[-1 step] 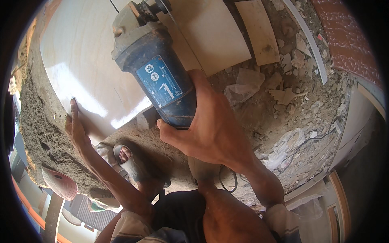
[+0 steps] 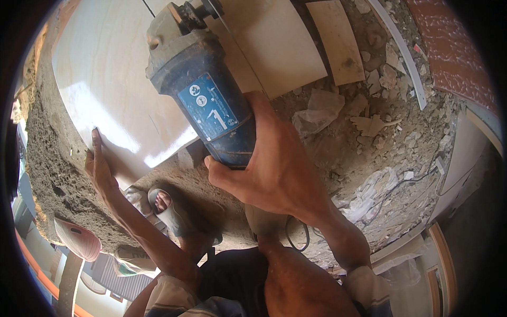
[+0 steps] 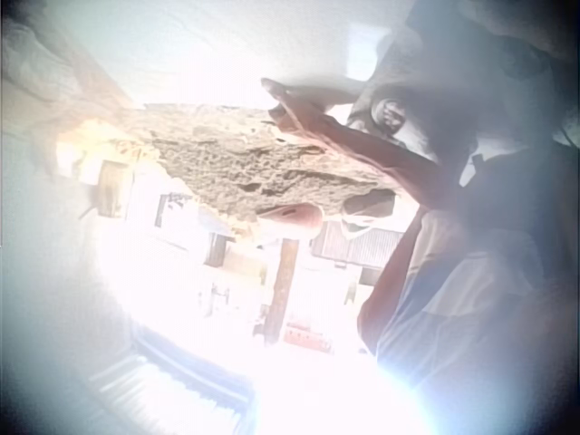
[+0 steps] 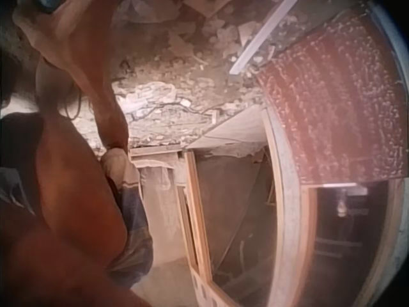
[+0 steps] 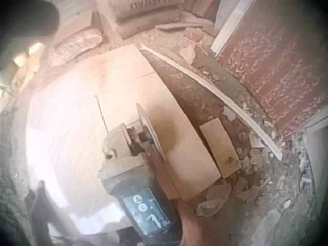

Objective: The person uses a handheld power grinder to cut along a marked line on a ceramic tile while sitting on the ground in a construction area.

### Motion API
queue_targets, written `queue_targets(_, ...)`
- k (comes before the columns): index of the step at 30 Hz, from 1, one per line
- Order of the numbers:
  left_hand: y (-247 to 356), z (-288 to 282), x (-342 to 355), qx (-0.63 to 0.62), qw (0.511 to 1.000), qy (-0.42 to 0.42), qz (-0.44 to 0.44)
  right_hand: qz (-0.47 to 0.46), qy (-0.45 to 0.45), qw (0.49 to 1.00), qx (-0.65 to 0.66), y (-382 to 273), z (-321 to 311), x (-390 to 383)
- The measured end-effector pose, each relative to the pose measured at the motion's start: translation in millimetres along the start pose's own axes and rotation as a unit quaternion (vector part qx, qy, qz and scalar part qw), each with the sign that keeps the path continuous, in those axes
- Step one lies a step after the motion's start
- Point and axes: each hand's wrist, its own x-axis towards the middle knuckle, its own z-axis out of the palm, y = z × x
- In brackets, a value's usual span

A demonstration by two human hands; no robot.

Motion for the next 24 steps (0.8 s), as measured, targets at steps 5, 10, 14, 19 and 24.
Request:
queue_targets(5,2.3,-1.1,-0.6,0.009,1.000,-0.003,-0.005,0.003,-0.002,1.000,-0.001,2.1,-0.3,-2.8)
queue_targets(10,3.0,-0.2,-1.6,0.005,1.000,0.007,0.005,-0.008,0.001,1.000,-0.006,6.4,-1.2,-5.6)
queue_targets(14,7.6,1.1,-5.7,0.014,1.000,0.009,0.000,-0.012,0.002,1.000,-0.004,7.3,-1.2,-7.8)
queue_targets(19,8.9,5.0,-9.3,0.024,0.999,0.036,0.030,-0.001,0.000,1.000,-0.001,8.0,-1.4,-9.1)
queue_targets(24,0.1,4.6,-1.5,0.017,0.998,0.047,0.039,-0.003,-0.001,1.000,-0.010,8.0,-1.8,-11.2)
